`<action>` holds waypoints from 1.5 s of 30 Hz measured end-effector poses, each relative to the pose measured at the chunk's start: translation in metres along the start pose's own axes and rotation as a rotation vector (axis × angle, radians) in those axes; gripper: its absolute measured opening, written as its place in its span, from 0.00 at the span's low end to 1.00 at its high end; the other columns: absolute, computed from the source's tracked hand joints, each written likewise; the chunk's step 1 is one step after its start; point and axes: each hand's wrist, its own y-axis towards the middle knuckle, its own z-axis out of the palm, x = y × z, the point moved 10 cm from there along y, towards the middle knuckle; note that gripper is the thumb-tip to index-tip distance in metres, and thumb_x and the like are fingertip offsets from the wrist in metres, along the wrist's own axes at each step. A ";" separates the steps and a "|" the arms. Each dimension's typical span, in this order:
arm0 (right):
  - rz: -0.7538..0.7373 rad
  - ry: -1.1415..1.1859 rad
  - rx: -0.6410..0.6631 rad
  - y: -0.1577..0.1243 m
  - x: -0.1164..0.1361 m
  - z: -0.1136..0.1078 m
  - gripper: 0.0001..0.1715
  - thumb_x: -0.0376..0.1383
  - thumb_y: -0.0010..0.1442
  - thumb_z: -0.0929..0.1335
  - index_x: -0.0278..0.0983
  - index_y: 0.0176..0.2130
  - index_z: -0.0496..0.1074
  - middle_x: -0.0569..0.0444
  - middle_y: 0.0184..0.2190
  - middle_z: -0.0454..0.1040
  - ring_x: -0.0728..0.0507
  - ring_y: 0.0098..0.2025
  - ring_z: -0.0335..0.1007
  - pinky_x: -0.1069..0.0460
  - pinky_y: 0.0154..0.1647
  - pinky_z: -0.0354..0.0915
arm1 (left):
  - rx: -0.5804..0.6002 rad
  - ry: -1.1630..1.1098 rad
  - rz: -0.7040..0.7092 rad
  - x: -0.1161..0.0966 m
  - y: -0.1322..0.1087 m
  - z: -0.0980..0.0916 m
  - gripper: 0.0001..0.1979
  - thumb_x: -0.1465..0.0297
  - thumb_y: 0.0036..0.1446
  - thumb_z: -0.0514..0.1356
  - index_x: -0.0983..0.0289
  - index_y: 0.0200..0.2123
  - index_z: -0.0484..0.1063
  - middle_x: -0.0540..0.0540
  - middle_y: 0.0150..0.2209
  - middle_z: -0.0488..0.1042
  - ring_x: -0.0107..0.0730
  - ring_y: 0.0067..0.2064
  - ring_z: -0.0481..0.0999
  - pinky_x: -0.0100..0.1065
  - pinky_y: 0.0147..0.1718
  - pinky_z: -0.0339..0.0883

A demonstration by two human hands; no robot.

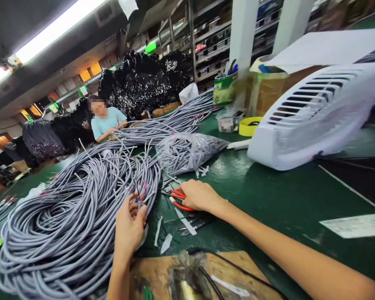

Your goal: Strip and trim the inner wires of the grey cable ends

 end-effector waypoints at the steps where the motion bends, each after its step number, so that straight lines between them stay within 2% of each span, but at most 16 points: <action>1: 0.016 -0.010 -0.013 -0.001 -0.002 -0.004 0.11 0.28 0.47 0.65 0.32 0.33 0.74 0.41 0.33 0.75 0.37 0.38 0.72 0.52 0.30 0.60 | -0.001 0.041 -0.012 0.001 0.000 -0.001 0.13 0.66 0.46 0.59 0.66 0.36 0.70 0.51 0.24 0.70 0.27 0.23 0.69 0.26 0.21 0.62; 4: 0.043 -0.037 -0.047 -0.006 -0.008 -0.017 0.11 0.28 0.48 0.63 0.33 0.32 0.73 0.42 0.31 0.75 0.37 0.38 0.72 0.52 0.29 0.59 | -0.011 0.125 -0.012 -0.001 0.000 -0.003 0.13 0.63 0.48 0.57 0.68 0.26 0.73 0.51 0.19 0.68 0.28 0.21 0.67 0.27 0.21 0.61; 8: 0.095 -0.047 -0.102 -0.010 -0.015 -0.034 0.12 0.27 0.49 0.62 0.33 0.33 0.72 0.43 0.33 0.76 0.38 0.37 0.73 0.52 0.29 0.60 | -0.055 0.107 0.014 -0.005 -0.001 -0.009 0.18 0.59 0.51 0.54 0.70 0.27 0.74 0.48 0.16 0.63 0.23 0.17 0.60 0.25 0.17 0.53; 10: 0.093 0.016 -0.179 -0.011 -0.013 -0.045 0.13 0.28 0.52 0.60 0.34 0.36 0.71 0.45 0.35 0.76 0.40 0.38 0.72 0.53 0.32 0.61 | -0.066 0.075 0.023 -0.003 0.000 -0.011 0.19 0.58 0.51 0.55 0.70 0.26 0.74 0.47 0.16 0.61 0.22 0.18 0.56 0.25 0.16 0.49; 12: 0.017 0.216 -0.301 -0.016 -0.003 -0.058 0.12 0.32 0.54 0.61 0.35 0.39 0.69 0.48 0.35 0.75 0.44 0.36 0.71 0.54 0.33 0.62 | -0.061 0.014 0.011 0.001 0.001 -0.011 0.20 0.58 0.50 0.55 0.70 0.25 0.75 0.48 0.17 0.61 0.21 0.18 0.55 0.25 0.16 0.46; 15: -0.208 0.548 -0.445 -0.030 0.022 -0.070 0.13 0.41 0.53 0.63 0.35 0.34 0.69 0.52 0.28 0.74 0.46 0.28 0.68 0.55 0.29 0.62 | -0.101 -0.044 -0.006 0.003 0.000 -0.016 0.18 0.59 0.49 0.57 0.71 0.26 0.76 0.48 0.16 0.62 0.21 0.18 0.56 0.25 0.16 0.48; 18: -0.392 0.622 -0.453 -0.043 0.048 -0.067 0.13 0.44 0.52 0.63 0.36 0.27 0.67 0.55 0.22 0.69 0.48 0.22 0.61 0.54 0.24 0.60 | -0.207 -0.032 0.052 -0.007 -0.005 -0.024 0.13 0.65 0.47 0.60 0.70 0.28 0.78 0.49 0.17 0.66 0.25 0.19 0.62 0.27 0.19 0.55; 22: -0.497 0.633 -0.414 -0.049 0.066 -0.059 0.10 0.41 0.52 0.64 0.36 0.26 0.66 0.55 0.22 0.68 0.48 0.22 0.60 0.54 0.23 0.60 | -0.282 0.003 0.151 -0.020 -0.014 -0.026 0.07 0.70 0.45 0.62 0.67 0.27 0.78 0.52 0.21 0.73 0.29 0.23 0.69 0.28 0.22 0.60; 26: -0.576 0.624 -0.362 -0.051 0.072 -0.054 0.08 0.38 0.53 0.64 0.35 0.28 0.68 0.53 0.25 0.70 0.47 0.26 0.64 0.54 0.27 0.63 | -0.331 0.134 0.278 -0.034 -0.023 -0.025 0.05 0.73 0.47 0.61 0.64 0.27 0.78 0.52 0.23 0.74 0.30 0.25 0.71 0.28 0.24 0.62; 30: -0.644 0.608 -0.336 -0.055 0.077 -0.049 0.08 0.36 0.54 0.64 0.35 0.34 0.70 0.50 0.32 0.72 0.46 0.33 0.68 0.52 0.36 0.65 | -0.371 0.232 0.373 -0.044 -0.031 -0.025 0.07 0.74 0.49 0.59 0.63 0.26 0.78 0.52 0.22 0.74 0.32 0.26 0.72 0.29 0.27 0.63; 33: -0.669 0.575 -0.338 -0.059 0.080 -0.046 0.10 0.36 0.55 0.64 0.36 0.38 0.70 0.48 0.37 0.73 0.44 0.39 0.69 0.51 0.42 0.65 | -0.368 0.238 0.389 -0.046 -0.032 -0.024 0.08 0.75 0.50 0.58 0.63 0.27 0.77 0.53 0.23 0.74 0.32 0.27 0.72 0.30 0.28 0.64; 37: -0.671 0.503 -0.333 -0.061 0.082 -0.044 0.08 0.35 0.55 0.64 0.37 0.36 0.69 0.48 0.37 0.73 0.44 0.39 0.70 0.51 0.41 0.66 | -0.334 0.197 0.384 -0.046 -0.030 -0.024 0.08 0.75 0.49 0.58 0.63 0.27 0.78 0.53 0.23 0.75 0.34 0.28 0.73 0.31 0.28 0.64; 41: -0.638 0.348 -0.400 -0.063 0.079 -0.043 0.07 0.30 0.51 0.63 0.36 0.30 0.69 0.49 0.29 0.74 0.44 0.32 0.71 0.52 0.35 0.66 | -0.292 0.160 0.373 -0.046 -0.029 -0.023 0.07 0.74 0.48 0.59 0.63 0.25 0.78 0.53 0.22 0.74 0.32 0.26 0.71 0.30 0.26 0.63; 45: -0.599 0.273 -0.390 -0.060 0.075 -0.037 0.11 0.31 0.51 0.60 0.37 0.22 0.68 0.53 0.19 0.72 0.48 0.21 0.66 0.55 0.24 0.60 | -0.251 0.086 0.296 -0.041 -0.019 -0.020 0.06 0.73 0.46 0.60 0.64 0.26 0.79 0.51 0.19 0.71 0.28 0.22 0.66 0.28 0.21 0.59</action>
